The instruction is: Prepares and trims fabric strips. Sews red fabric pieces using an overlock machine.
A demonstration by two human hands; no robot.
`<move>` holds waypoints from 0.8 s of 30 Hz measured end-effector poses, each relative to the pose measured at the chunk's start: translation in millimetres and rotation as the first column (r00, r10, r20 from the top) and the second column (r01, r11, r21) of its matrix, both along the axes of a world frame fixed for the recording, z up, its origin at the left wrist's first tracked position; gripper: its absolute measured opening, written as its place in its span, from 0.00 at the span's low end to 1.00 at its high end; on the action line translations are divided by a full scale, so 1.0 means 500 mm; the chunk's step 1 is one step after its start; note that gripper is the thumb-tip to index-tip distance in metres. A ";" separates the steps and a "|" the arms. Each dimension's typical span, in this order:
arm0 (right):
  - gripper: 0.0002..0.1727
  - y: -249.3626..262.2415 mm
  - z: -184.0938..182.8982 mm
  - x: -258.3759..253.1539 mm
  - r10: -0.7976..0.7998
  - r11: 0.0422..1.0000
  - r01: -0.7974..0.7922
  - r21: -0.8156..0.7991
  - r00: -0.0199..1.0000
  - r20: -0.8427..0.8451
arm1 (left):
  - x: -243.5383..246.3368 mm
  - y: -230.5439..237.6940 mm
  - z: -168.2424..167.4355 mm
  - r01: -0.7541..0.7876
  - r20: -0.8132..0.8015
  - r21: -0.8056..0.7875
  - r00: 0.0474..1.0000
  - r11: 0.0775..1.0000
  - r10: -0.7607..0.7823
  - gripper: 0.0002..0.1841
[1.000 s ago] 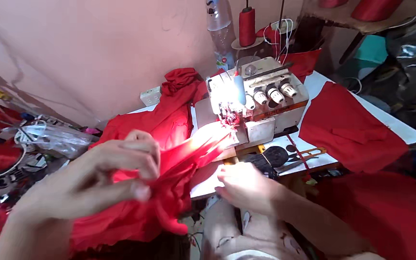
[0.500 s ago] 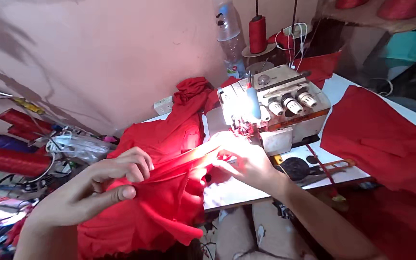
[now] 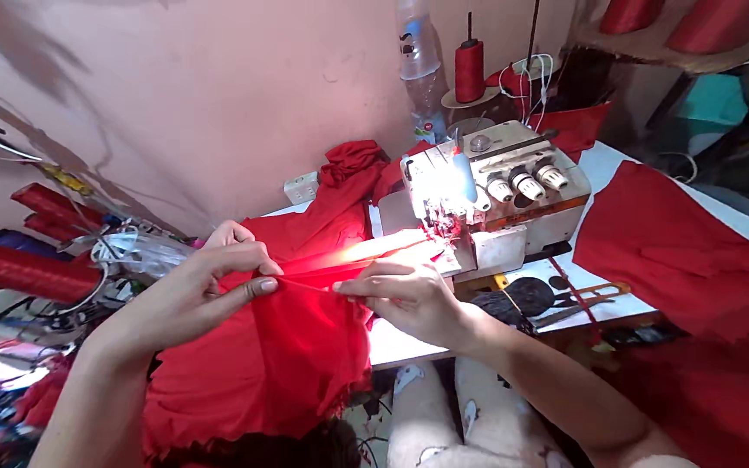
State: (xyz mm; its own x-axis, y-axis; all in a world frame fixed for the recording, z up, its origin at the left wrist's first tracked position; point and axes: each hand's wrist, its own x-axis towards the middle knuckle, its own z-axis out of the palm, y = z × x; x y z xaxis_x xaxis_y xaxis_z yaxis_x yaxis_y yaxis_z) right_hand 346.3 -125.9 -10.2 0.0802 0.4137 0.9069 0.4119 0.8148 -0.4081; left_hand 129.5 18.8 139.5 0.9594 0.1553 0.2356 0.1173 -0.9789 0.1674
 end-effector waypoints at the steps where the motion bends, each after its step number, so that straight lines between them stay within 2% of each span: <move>1: 0.11 0.008 -0.003 -0.005 -0.098 0.992 0.098 0.075 0.995 -0.011 | 0.000 -0.001 -0.003 0.001 0.019 -0.003 1.000 1.000 -0.001 0.11; 4: 0.07 0.018 0.000 -0.010 -0.334 0.938 0.333 0.095 0.943 -0.010 | 0.017 -0.016 -0.015 0.028 0.099 -0.062 0.995 0.998 -0.022 0.10; 7: 0.05 0.017 0.004 0.008 -0.445 0.896 0.442 0.048 0.892 0.085 | 0.041 -0.031 -0.013 0.148 0.173 -0.196 0.978 0.969 -0.115 0.07; 9: 0.06 0.007 -0.005 0.037 -0.482 0.870 0.492 -0.024 0.861 0.162 | 0.055 -0.027 -0.011 0.219 0.210 -0.261 0.964 0.940 -0.166 0.06; 11: 0.12 -0.013 -0.028 0.078 -0.495 0.814 0.544 -0.202 0.833 0.247 | 0.067 -0.018 -0.010 0.242 0.227 -0.272 0.957 0.931 -0.182 0.08; 13: 0.14 -0.031 -0.050 0.123 -0.437 0.753 0.530 -0.389 0.846 0.305 | 0.076 -0.011 -0.010 0.239 0.243 -0.281 0.955 0.929 -0.172 0.08; 17: 0.15 -0.043 -0.076 0.168 -0.372 0.681 0.514 -0.521 0.856 0.358 | 0.097 0.000 -0.009 0.237 0.244 -0.264 0.954 0.935 -0.173 0.07; 20: 0.16 -0.036 -0.075 0.168 -0.338 0.732 0.423 -0.534 0.906 0.255 | 0.103 0.011 -0.013 0.225 0.241 -0.255 0.957 0.940 -0.164 0.07; 24: 0.12 -0.019 -0.063 0.157 -0.259 0.814 0.259 -0.520 0.963 0.073 | 0.099 0.027 -0.019 0.216 0.243 -0.284 0.959 0.934 -0.148 0.06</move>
